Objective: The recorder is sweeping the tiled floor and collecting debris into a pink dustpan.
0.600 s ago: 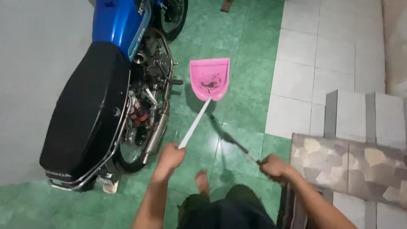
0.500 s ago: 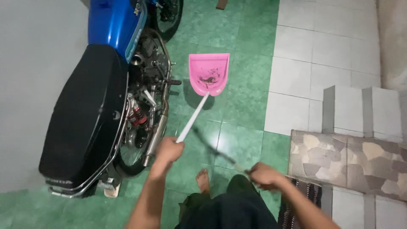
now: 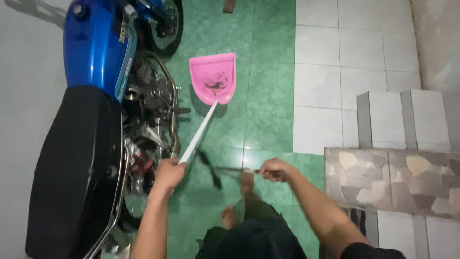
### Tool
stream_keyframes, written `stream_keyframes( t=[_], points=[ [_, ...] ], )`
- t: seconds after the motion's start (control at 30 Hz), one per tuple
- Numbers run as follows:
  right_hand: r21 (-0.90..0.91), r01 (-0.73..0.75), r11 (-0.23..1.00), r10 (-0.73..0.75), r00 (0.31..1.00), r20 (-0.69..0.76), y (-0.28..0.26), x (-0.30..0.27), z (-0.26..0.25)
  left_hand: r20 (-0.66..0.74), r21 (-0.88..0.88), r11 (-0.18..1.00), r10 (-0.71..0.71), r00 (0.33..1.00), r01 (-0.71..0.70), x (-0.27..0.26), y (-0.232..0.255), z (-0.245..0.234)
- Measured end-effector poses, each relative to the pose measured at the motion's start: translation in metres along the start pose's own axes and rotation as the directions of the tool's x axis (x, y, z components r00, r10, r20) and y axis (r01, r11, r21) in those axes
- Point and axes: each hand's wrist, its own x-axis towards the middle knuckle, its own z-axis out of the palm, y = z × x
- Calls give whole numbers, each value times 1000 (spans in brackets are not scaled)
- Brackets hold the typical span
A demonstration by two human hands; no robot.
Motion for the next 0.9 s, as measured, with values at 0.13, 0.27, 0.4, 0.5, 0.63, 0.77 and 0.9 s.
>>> stream_keyframes(
  t=[0.13, 0.27, 0.4, 0.5, 0.63, 0.77, 0.9],
  points=[
    [152, -90, 984, 126, 960, -248, -61, -55, -78, -17, -19, 998, -61, 998, 61, 26, 17, 8],
    [88, 90, 992, -45, 906, -421, -60, -48, -139, 3, -22, 995, -93, 996, 93, 53, 41, 12],
    [-339, 72, 938, -245, 830, -501, -92, -102, -106, -45, -126, 990, -77, 996, 71, 100, 22, 29],
    [-143, 25, 989, -81, 913, -401, -114, -129, -70, 6, -86, 978, -188, 982, 188, 87, 82, 10],
    [-91, 77, 993, -96, 968, -233, -119, -91, -36, 2, -210, 970, -127, 992, 124, 121, 76, 21],
    [76, 67, 995, -59, 992, -110, -138, -26, 6, 136, -364, 904, -188, 973, 226, 133, 107, 17],
    [184, 144, 972, -136, 989, -53, -96, 141, -53, 183, -413, 882, -163, 970, 226, 153, 119, 8]
  ],
)
